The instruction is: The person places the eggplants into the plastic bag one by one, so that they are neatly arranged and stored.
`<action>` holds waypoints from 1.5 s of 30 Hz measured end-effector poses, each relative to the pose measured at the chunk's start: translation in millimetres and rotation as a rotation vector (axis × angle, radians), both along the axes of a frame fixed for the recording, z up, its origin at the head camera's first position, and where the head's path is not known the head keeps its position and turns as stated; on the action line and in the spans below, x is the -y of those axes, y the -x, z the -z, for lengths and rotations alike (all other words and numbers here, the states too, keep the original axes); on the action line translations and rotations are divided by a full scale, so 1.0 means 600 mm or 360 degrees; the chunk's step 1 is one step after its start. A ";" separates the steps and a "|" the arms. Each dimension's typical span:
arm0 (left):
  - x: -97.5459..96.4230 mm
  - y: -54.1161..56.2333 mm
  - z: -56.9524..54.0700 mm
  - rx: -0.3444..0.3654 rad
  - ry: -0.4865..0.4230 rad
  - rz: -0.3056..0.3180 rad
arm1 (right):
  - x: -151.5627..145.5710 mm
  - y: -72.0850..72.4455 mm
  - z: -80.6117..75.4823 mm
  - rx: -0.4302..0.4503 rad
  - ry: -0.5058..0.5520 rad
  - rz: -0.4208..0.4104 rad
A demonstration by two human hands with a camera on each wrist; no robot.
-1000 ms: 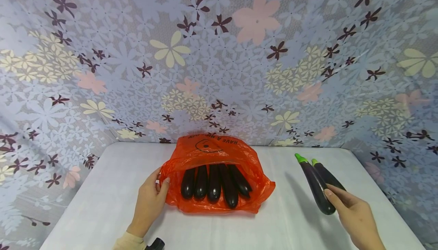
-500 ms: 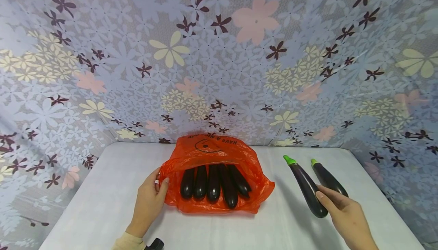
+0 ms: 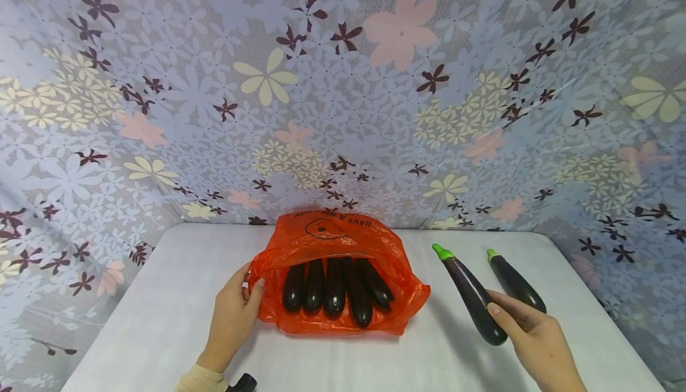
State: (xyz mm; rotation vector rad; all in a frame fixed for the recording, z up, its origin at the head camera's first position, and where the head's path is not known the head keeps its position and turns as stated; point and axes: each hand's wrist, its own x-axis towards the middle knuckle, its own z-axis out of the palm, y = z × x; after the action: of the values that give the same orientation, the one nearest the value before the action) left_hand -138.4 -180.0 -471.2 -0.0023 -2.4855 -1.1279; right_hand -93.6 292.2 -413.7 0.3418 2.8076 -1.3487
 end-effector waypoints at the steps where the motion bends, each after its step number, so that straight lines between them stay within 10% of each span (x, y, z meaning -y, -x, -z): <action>1: 0.000 0.000 -0.001 0.0003 -0.0001 0.0000 | 0.002 -0.001 -0.002 -0.0004 0.0004 -0.0009; 45: -0.001 -0.001 -0.003 0.0039 0.0011 -0.0003 | 0.100 -0.031 -0.026 0.0009 0.0124 -0.0098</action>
State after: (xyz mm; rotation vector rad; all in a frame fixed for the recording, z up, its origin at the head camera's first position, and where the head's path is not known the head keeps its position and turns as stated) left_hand -137.6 -179.5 -469.7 0.0120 -2.5108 -1.1248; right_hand -75.2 232.0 -398.3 0.2546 2.7273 -1.4372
